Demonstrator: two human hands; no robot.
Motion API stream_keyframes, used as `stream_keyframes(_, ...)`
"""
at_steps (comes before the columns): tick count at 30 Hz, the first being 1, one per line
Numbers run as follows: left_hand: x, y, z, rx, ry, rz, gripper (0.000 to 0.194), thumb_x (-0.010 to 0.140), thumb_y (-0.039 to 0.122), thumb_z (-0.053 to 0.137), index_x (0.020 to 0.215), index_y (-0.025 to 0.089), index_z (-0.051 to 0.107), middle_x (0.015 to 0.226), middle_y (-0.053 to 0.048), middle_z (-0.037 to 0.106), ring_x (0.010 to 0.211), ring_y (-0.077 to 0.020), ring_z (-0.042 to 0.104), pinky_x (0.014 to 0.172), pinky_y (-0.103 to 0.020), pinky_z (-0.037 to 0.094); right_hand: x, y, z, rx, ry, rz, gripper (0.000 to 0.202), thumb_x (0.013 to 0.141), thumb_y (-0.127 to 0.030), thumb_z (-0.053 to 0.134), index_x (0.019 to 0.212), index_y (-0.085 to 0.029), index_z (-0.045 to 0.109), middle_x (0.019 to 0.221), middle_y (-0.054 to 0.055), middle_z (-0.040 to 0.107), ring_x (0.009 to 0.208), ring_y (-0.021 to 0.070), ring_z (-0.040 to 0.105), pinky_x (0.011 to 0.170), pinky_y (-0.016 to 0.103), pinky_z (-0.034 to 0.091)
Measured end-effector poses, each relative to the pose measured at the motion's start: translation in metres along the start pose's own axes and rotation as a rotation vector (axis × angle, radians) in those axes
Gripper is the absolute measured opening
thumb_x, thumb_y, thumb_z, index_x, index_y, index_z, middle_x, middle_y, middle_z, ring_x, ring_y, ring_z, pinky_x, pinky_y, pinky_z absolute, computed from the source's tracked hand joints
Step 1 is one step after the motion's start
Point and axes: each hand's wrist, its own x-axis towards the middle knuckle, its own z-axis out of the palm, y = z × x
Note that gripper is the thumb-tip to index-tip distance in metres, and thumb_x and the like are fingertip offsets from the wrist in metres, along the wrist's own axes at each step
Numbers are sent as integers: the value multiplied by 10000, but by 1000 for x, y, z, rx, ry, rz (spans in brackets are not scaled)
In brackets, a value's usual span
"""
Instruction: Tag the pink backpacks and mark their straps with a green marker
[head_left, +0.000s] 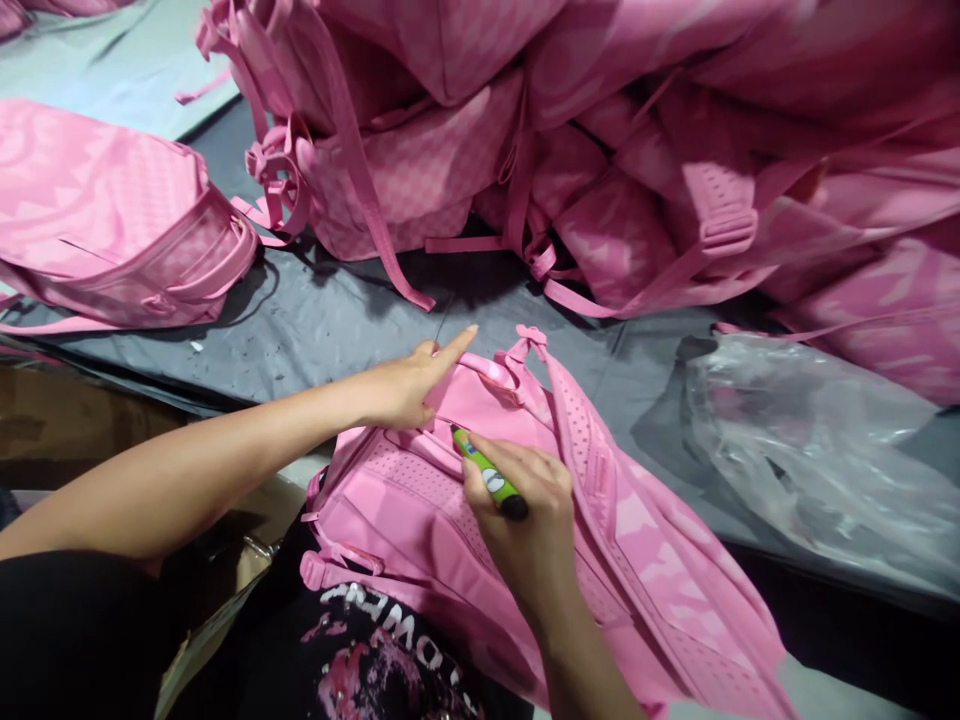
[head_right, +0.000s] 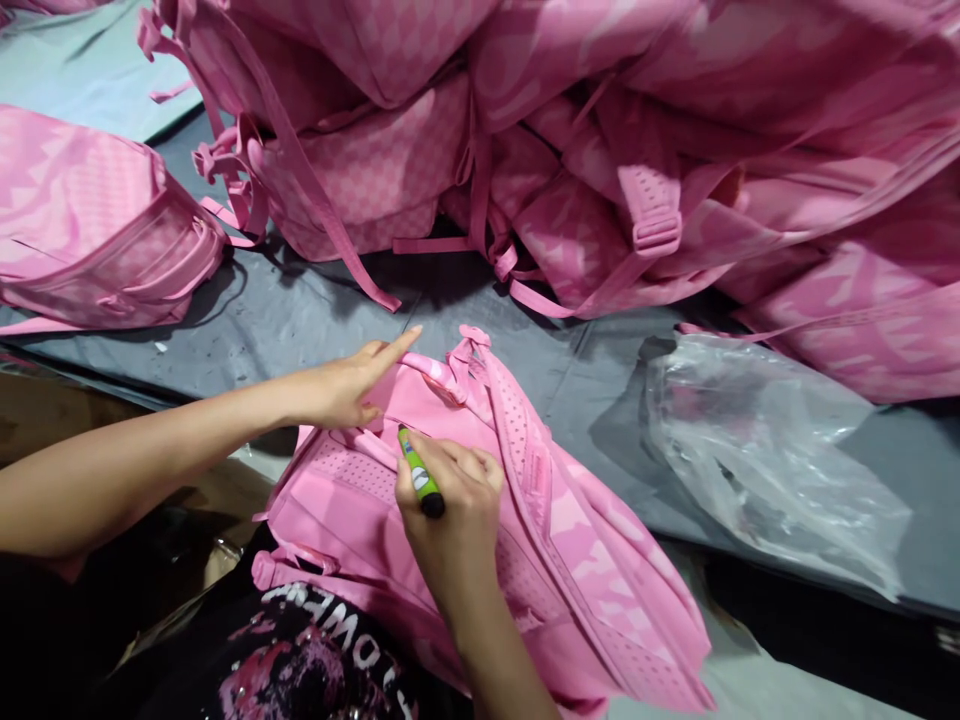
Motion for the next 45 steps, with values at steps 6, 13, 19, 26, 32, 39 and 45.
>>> stream_keyframes(6, 0, 2, -1, -12, -5, -6, 1057, 828, 152, 558, 1523, 324, -220, 1436, -155, 354, 894, -164, 611, 785, -290, 493, 4, 3, 1, 121, -70, -53, 235, 883, -178, 620, 1098, -239, 693, 1062, 30, 741, 949, 207, 693, 906, 414, 470)
stream_keyframes(13, -3, 8, -4, -14, -6, -35, 1041, 820, 127, 559, 1540, 308, -172, 1385, -136, 393, 892, -155, 605, 796, -285, 494, 4, 8, -6, 133, -133, -61, 256, 883, -174, 624, 1125, -232, 682, 1086, 29, 736, 985, 209, 687, 902, 415, 494)
stream_keyframes(19, -3, 7, -4, 5, 9, -17, 1052, 821, 150, 564, 1532, 327, -190, 1365, -132, 417, 821, -141, 595, 761, -287, 499, 6, 11, -11, 182, -192, -38, 272, 885, -179, 627, 1145, -239, 681, 1134, 30, 723, 1039, 210, 677, 929, 413, 509)
stream_keyframes(26, -3, 6, -4, 22, 17, -23, 1036, 817, 153, 575, 1548, 307, -142, 1361, -132, 421, 809, -138, 589, 726, -266, 487, 8, 7, -12, 156, -200, -35, 275, 889, -187, 614, 1151, -238, 682, 1143, 40, 720, 1045, 214, 677, 928, 418, 521)
stream_keyframes(32, -2, 1, 0, 12, 38, 2, 1058, 803, 145, 580, 1543, 318, -156, 1352, -132, 431, 883, -168, 602, 732, -269, 481, 10, 4, -11, 181, -208, -16, 272, 881, -191, 619, 1138, -240, 692, 1128, 46, 725, 1023, 216, 685, 921, 417, 521)
stream_keyframes(39, -3, 3, -2, 16, 18, -2, 1043, 816, 149, 553, 1538, 305, -184, 1371, -150, 429, 865, -180, 609, 734, -288, 482, 9, 4, -10, 184, -189, 29, 263, 879, -196, 620, 1125, -238, 703, 1105, 40, 732, 1002, 209, 686, 919, 404, 524)
stream_keyframes(45, -5, 5, -2, -5, 14, -22, 1037, 812, 150, 570, 1548, 307, -144, 1396, -152, 407, 861, -168, 610, 749, -286, 493, 12, 5, -5, 183, -195, 64, 254, 859, -210, 643, 1099, -239, 721, 1082, 39, 739, 984, 211, 689, 925, 401, 520)
